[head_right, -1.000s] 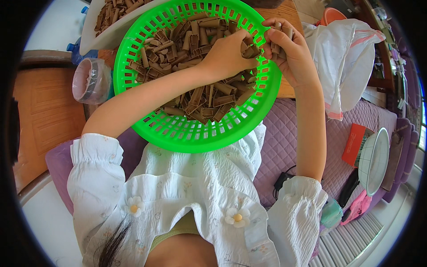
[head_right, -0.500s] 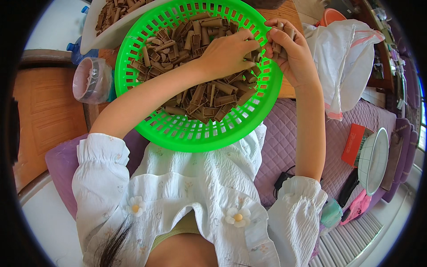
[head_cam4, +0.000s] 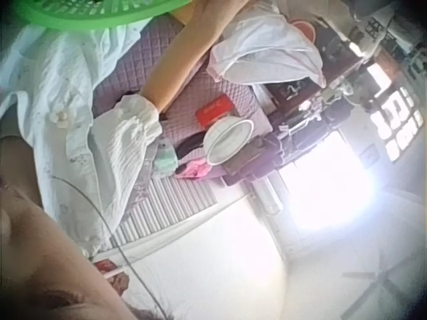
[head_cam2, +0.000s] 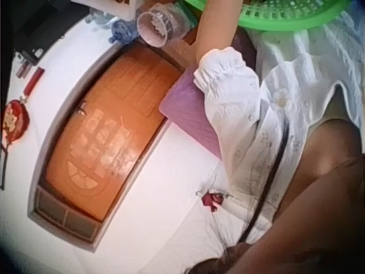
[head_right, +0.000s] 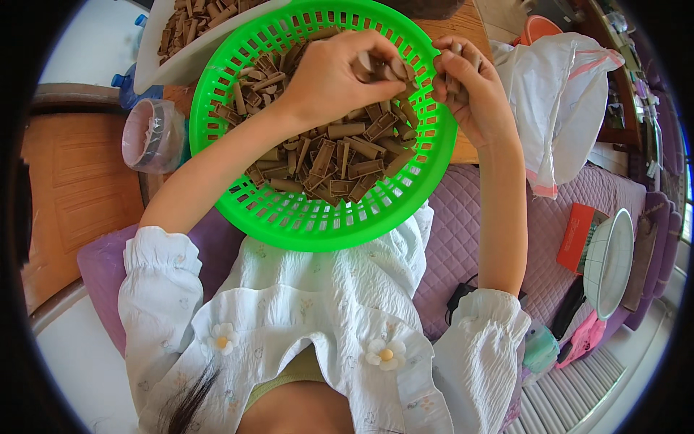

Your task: The person sorts small plastic pieces from a large basket by hand.

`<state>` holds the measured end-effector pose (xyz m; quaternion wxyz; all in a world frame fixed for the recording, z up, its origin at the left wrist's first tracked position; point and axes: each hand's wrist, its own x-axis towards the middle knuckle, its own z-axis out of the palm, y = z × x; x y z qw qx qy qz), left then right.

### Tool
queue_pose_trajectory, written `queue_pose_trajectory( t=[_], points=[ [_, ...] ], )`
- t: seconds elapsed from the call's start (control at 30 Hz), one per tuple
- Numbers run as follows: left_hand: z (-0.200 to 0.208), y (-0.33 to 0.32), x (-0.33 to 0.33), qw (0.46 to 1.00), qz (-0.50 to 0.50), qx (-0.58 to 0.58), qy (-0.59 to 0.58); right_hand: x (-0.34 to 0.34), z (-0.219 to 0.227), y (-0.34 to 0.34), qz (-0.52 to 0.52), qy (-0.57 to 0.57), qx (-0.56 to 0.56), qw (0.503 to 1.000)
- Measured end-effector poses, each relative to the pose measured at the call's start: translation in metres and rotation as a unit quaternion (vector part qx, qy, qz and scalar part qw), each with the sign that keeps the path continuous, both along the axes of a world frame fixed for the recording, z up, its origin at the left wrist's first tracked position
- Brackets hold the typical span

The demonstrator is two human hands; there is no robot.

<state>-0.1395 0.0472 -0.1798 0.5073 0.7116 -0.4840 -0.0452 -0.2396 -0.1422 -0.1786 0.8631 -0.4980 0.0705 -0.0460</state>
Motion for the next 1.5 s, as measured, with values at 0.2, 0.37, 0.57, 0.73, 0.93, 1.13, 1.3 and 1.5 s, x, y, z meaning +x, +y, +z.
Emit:
queue_pose_trajectory(
  t=[0.2,0.37,0.57,0.73,0.93,1.13,1.3,1.5],
  points=[
    [0.031,0.023,-0.012,0.907,-0.084,-0.048,0.410,-0.013,0.030,0.044,0.088,-0.035,-0.106,0.990],
    [0.027,0.048,-0.032,0.754,-0.167,-0.201,0.603,-0.022,0.052,0.083,0.005,-0.101,-0.228,0.968],
    [0.020,0.074,-0.051,0.439,-0.274,-0.367,0.773,-0.027,0.035,0.069,0.098,-0.036,0.233,0.967],
    [0.012,0.100,-0.051,0.389,-0.312,-0.430,0.752,-0.026,0.025,0.052,0.008,0.031,0.227,0.973],
    [-0.009,0.132,-0.054,0.429,-0.261,-0.452,0.738,-0.014,0.032,0.028,0.007,0.070,-0.382,0.921],
    [-0.027,0.136,-0.057,0.410,-0.313,-0.461,0.722,0.002,0.019,0.057,0.138,-0.142,-0.793,0.576],
    [-0.021,0.130,-0.059,0.395,-0.331,-0.461,0.722,0.012,-0.006,0.058,0.233,-0.127,-0.852,0.451],
    [-0.025,0.133,-0.060,0.373,-0.313,-0.459,0.743,0.024,0.017,0.047,0.286,-0.109,-0.821,0.482]
  ],
)
